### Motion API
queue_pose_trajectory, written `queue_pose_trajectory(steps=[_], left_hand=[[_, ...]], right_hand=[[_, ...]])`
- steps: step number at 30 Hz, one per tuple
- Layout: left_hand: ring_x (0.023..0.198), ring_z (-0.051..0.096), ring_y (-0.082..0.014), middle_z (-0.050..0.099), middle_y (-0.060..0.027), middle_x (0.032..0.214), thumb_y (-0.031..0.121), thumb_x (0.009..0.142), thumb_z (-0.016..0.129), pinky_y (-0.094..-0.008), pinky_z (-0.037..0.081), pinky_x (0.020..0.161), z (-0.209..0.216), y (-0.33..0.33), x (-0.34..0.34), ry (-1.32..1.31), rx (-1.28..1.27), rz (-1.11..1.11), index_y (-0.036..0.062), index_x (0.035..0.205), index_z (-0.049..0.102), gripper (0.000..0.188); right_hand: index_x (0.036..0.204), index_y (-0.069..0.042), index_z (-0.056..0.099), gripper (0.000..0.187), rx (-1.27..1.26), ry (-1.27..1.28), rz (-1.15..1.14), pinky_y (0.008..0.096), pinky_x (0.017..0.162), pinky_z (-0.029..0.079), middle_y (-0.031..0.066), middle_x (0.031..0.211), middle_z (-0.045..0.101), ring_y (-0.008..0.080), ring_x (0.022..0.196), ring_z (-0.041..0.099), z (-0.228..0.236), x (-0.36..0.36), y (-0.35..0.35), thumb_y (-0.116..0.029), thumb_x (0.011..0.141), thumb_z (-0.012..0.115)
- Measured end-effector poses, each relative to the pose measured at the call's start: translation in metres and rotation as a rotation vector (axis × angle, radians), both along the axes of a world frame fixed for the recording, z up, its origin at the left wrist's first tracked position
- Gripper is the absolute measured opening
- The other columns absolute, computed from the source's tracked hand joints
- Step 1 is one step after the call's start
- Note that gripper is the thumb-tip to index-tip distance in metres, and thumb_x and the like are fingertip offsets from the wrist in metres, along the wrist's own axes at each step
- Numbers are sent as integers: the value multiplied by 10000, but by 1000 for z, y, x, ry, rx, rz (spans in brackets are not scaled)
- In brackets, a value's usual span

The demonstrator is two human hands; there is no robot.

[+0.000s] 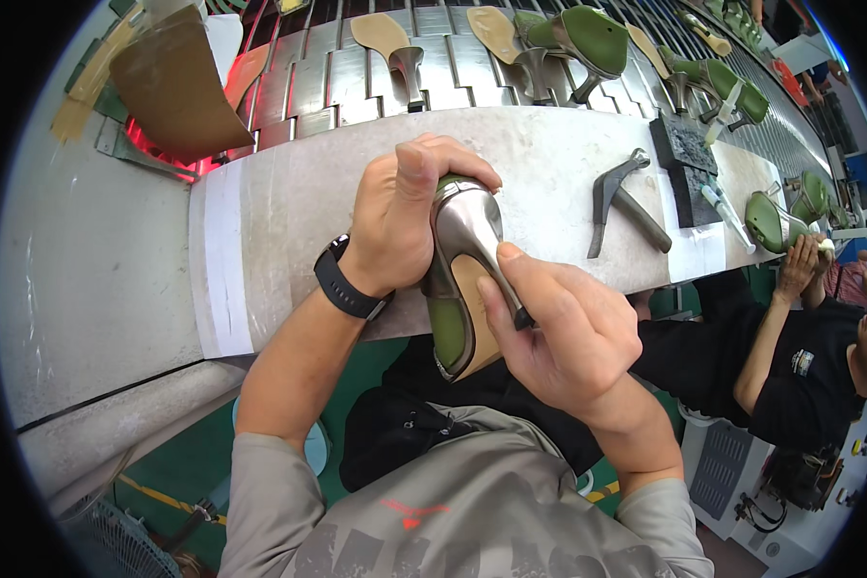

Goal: The person hammers the edge of a high-heeled shoe with a tool, then picks up a sole component from the conveyor and presses it onto the bottom of the shoe before hammering the edges again.

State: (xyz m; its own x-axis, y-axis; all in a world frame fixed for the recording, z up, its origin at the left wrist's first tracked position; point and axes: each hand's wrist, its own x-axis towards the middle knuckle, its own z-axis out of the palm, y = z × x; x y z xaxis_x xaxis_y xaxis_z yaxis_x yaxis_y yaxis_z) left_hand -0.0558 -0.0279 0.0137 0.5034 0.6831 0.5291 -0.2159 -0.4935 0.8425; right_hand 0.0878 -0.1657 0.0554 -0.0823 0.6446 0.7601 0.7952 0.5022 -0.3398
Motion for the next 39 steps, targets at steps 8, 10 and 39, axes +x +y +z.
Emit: queue_pose_trajectory(steps=[8,10,39], left_hand=[[736,617,-164,699,-82,725,626,1115,322,-308,497,774,1,42,20,137,-253,56,-7,863,797,830],[765,620,-157,712,-81,784,559,1109,447,-304,499,783,-2,43,18,148,-250,8,-11,893,779,694],[737,625,-106,715,-70,787,268,1008,675,-290,508,667,8,25,9,115,-297,-28,-60,961,745,338]], right_hand=[[957,-8,726,173,-81,-20,-45,403,557,541,163,737,706,319,624,698,5,22,54,-99,833,804],[886,14,706,181,-356,-88,-50,431,578,543,186,632,653,365,602,687,24,30,61,-161,864,748],[1076,11,744,397,-1041,454,175,284,702,534,19,834,693,91,773,635,-7,42,73,-362,954,799]])
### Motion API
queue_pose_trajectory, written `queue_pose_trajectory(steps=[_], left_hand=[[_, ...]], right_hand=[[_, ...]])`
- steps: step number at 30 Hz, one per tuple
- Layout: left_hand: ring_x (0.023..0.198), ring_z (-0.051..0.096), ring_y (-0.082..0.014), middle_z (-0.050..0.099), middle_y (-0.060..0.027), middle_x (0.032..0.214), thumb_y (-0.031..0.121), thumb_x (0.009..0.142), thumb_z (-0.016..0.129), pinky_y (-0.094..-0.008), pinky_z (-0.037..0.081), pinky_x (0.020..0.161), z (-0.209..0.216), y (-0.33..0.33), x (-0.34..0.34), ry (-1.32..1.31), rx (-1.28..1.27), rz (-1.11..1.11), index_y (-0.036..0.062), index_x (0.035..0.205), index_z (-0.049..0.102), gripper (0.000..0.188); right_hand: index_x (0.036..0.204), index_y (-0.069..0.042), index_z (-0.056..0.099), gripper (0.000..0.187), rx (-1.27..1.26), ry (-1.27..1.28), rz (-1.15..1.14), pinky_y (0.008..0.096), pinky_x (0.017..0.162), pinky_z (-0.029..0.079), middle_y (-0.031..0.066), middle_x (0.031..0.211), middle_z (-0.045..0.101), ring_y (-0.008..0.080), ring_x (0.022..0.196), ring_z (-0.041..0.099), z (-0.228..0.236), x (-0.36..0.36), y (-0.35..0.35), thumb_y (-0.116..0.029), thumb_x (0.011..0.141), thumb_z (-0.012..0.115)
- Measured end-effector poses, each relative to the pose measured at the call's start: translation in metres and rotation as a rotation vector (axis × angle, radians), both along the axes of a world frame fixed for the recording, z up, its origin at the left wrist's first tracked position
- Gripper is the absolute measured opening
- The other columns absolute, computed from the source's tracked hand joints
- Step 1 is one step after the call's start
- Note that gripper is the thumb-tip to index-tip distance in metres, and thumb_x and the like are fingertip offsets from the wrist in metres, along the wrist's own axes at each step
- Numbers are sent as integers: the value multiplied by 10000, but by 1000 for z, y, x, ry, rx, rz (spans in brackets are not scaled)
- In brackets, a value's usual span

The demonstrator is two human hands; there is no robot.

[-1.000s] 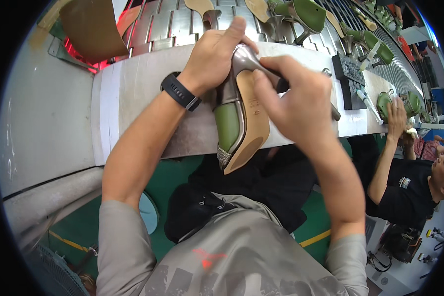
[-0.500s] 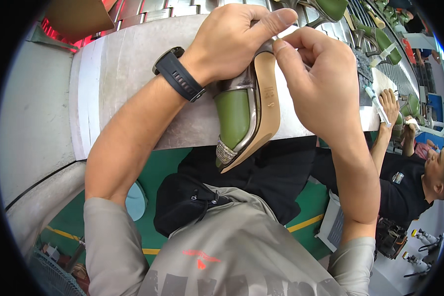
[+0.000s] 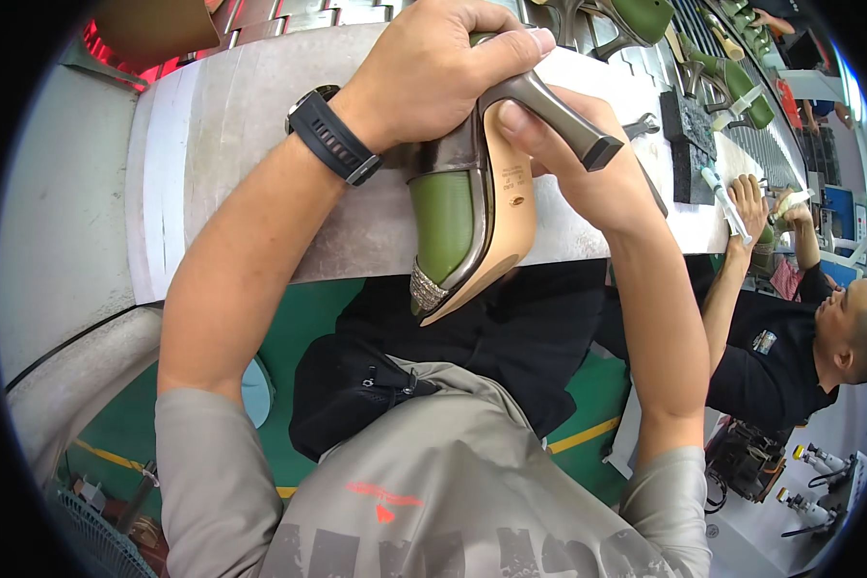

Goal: The person hammers the edge of a high-heeled shoe with a tool, then picks up a sole component from the conveyor and presses it onto the bottom of the shoe before hammering the edges again.

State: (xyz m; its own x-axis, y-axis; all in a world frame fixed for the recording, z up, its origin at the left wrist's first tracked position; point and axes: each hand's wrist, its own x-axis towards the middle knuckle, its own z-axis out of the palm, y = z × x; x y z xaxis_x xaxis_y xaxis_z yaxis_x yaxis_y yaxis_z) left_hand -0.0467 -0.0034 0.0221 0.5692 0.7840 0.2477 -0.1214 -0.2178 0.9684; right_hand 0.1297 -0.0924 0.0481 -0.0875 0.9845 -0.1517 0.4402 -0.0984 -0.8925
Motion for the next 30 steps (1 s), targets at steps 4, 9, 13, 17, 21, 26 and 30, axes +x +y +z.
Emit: queue_pose_trajectory(steps=[4,9,13,17,21,26,30], left_hand=[[722,626,-107,714,-70,776,260,1002,674,-291,511,669,-7,5,2,-34,-4,-25,-67,962,745,337],[726,629,-113,709,-88,767,253,995,673,-301,515,672,0,-1,0,-26,36,-1,-70,946,739,334],[760,643,-133,719,-106,796,226,1011,647,-312,522,695,0,-6,-1,-45,217,75,-68,963,735,310],[789,663,-154,730,-127,833,194,1032,608,-322,528,724,-12,-16,11,-138,143,170,-68,987,727,291],[800,684,-204,721,-168,843,187,1052,554,-342,533,745,-25,-16,19,-195,214,353,-72,987,703,306],[756,685,-302,687,-226,816,203,1057,515,-381,523,713,-24,-18,20,-168,302,435,-60,957,698,336],[736,675,-320,675,-226,799,200,1056,512,-390,521,703,-23,-19,21,-158,296,454,-57,946,695,334]], right_hand=[[1051,23,742,384,106,77,28,268,660,527,14,820,680,76,755,626,-7,-10,0,-341,949,811],[997,19,744,264,411,135,-166,237,619,491,9,808,684,65,712,595,-23,-27,-14,-213,921,842],[889,13,717,291,49,-62,-113,243,586,485,8,747,686,47,674,596,5,-3,-21,-250,927,835],[860,5,707,295,-86,-51,-11,237,527,455,7,679,668,57,578,566,10,4,-26,-252,918,840],[827,3,678,305,-75,-75,11,243,514,453,12,669,666,57,570,560,12,2,-24,-237,917,843],[895,16,693,252,-112,-78,51,212,523,492,12,724,675,51,620,616,14,4,-23,-202,940,813],[877,21,691,255,-84,-92,36,210,510,477,14,715,671,52,613,608,12,3,-24,-193,931,819]])
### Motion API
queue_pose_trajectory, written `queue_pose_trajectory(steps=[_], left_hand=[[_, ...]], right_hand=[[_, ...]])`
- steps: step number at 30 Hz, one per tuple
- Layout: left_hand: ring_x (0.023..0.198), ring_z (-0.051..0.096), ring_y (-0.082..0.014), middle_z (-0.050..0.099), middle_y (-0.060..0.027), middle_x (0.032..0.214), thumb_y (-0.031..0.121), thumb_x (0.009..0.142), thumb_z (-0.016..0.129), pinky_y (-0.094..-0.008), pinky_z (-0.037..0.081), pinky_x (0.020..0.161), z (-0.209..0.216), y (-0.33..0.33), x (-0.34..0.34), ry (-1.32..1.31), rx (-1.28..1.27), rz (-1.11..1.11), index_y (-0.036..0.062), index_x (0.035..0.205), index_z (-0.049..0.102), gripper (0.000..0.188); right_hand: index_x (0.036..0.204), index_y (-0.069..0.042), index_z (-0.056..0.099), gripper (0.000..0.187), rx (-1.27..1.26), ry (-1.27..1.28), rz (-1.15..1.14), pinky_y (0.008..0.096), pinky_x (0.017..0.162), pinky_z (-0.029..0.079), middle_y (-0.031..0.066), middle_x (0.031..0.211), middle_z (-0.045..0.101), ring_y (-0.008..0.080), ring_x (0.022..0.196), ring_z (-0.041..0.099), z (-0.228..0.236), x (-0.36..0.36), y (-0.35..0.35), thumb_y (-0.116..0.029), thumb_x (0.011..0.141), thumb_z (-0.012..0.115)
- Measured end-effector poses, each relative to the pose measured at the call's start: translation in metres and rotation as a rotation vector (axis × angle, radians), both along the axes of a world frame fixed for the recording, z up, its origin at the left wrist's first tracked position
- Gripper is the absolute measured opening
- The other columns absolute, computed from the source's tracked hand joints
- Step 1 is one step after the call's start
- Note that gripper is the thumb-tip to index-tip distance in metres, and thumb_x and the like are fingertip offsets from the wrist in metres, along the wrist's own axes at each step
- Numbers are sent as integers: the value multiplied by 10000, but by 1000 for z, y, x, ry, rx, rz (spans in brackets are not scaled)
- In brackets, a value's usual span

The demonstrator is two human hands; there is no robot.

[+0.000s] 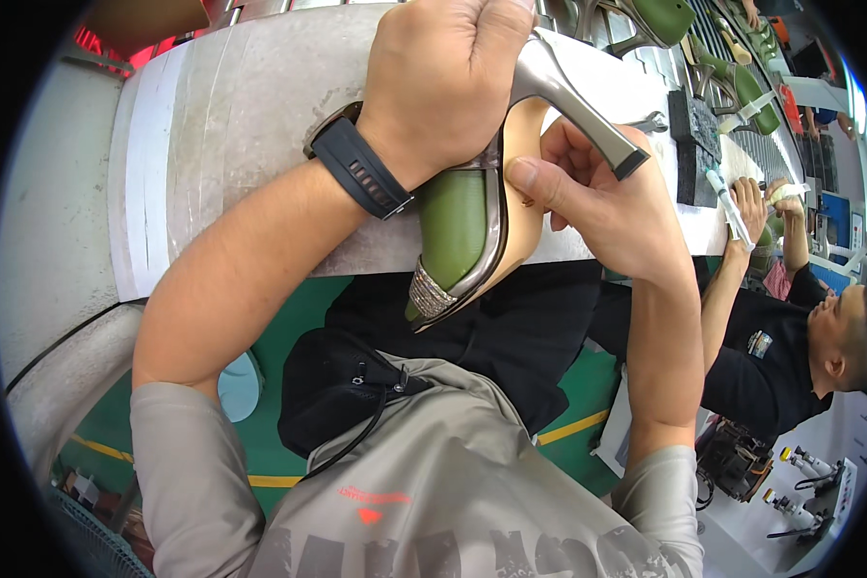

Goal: The person hammers the edge of a high-heeled shoe with a tool, then picks up a sole component from the conveyor and presses it onto the bottom of the shoe before hammering the edges again.

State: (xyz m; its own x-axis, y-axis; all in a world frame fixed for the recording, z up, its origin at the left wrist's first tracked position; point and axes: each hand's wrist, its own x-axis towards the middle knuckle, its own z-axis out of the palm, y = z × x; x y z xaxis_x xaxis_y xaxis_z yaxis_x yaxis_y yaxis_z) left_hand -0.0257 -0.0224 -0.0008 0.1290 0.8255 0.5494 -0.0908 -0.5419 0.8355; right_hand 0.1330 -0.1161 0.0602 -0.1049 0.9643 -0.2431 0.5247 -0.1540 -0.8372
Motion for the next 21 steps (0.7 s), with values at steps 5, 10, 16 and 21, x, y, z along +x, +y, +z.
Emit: queue_pose_trajectory(steps=[5,10,16,21], left_hand=[[736,665,-340,672,-229,801,201,1055,516,-405,513,690,1,4,4,-3,18,-26,-58,921,686,338],[749,655,-313,650,-218,797,191,1041,576,-392,506,691,-5,13,8,21,83,-55,-64,915,683,304],[803,643,-191,680,-139,896,225,1033,679,-328,515,728,4,8,0,87,-31,-166,-43,992,734,277],[841,667,-232,689,-166,937,294,960,761,-347,526,761,6,14,-8,231,-3,-228,-46,1020,725,348]], right_hand=[[874,27,697,209,136,-27,-69,208,490,442,10,696,656,47,581,580,-21,-6,-6,-148,918,803],[743,-2,663,303,349,114,-261,228,538,463,-7,639,636,42,584,556,-40,-10,11,-209,848,858],[1137,65,691,312,190,336,-278,267,765,552,69,989,730,90,871,659,-47,0,-7,-182,962,766],[1347,116,590,460,-34,475,-216,319,950,553,129,1134,744,150,1053,698,-30,1,-38,-144,990,718]])
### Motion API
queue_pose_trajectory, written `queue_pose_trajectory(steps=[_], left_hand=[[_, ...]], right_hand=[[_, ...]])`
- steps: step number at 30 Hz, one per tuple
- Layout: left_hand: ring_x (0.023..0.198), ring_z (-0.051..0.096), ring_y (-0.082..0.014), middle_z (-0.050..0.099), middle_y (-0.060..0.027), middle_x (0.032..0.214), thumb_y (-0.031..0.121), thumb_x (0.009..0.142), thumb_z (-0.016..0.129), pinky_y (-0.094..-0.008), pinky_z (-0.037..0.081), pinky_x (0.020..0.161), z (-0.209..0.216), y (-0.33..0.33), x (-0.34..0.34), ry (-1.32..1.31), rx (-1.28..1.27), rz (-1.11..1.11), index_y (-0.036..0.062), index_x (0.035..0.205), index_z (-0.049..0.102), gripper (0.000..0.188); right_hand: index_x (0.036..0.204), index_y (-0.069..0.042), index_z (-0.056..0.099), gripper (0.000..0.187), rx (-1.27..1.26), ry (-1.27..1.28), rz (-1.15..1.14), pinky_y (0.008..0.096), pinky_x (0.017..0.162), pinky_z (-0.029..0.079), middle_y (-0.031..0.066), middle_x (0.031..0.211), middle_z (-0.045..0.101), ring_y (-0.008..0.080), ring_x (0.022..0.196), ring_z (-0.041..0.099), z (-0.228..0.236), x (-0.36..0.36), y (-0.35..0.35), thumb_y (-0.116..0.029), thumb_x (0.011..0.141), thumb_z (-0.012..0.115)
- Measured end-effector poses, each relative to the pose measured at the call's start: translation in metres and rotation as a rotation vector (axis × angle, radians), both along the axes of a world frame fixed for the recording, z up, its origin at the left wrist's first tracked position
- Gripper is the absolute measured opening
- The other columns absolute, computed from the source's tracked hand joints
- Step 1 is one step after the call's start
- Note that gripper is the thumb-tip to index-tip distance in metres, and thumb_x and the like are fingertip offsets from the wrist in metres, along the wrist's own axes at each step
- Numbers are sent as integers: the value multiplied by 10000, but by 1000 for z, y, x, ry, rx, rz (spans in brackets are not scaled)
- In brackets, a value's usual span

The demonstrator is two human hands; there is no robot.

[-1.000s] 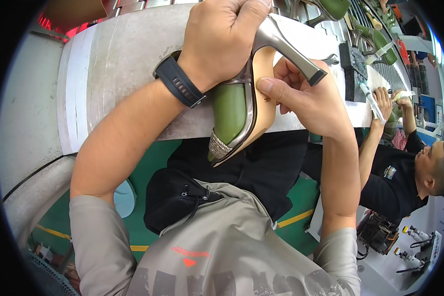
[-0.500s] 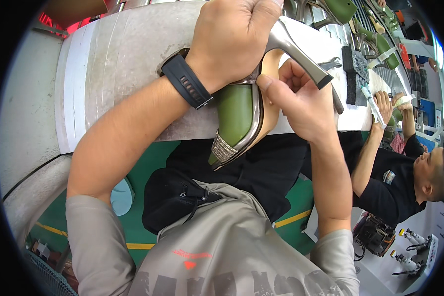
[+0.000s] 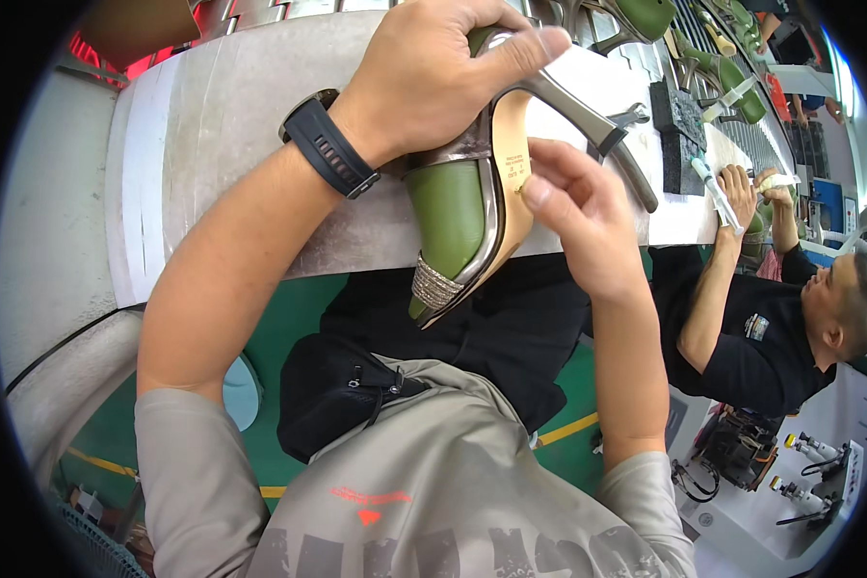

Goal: The person hammers the edge of a high-heeled shoe with a tool, then picks up a sole component from the conveyor and presses it onto the bottom of the shoe before hammering the edges again.

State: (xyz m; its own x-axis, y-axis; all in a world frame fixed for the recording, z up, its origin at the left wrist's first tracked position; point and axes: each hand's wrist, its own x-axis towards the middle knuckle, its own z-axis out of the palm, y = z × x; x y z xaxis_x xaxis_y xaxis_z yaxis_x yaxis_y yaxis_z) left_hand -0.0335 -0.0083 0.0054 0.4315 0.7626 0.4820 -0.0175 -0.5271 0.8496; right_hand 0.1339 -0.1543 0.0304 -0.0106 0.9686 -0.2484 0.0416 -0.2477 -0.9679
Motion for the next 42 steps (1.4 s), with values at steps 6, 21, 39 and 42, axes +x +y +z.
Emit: queue_pose_trajectory(steps=[6,21,39,42], left_hand=[[944,684,-253,701,-189,1006,363,761,890,-342,537,878,22,8,-27,234,118,-242,-39,1204,634,650],[1113,700,-353,698,-185,1263,96,576,945,-398,581,938,6,-86,-92,243,225,196,3,1261,700,733],[1165,713,-365,684,-238,1337,156,715,938,-443,567,1012,-16,-105,-74,211,314,307,-26,1313,662,682],[1204,695,-388,649,-240,1405,76,670,868,-477,542,1045,3,-97,-75,195,179,231,-25,1352,643,726]], right_hand=[[1379,109,564,511,48,109,-8,327,977,544,153,1192,725,175,1099,689,-6,-3,-4,-176,990,736],[1169,-3,727,593,870,-969,293,435,961,526,141,1159,734,342,1077,670,27,-22,46,-325,711,924],[1009,-10,743,350,634,-1019,374,413,906,512,128,969,758,324,896,701,47,-32,55,-222,761,870],[1087,-7,748,442,790,-983,307,421,968,519,144,1116,757,328,1046,702,31,-15,56,-227,732,895]])
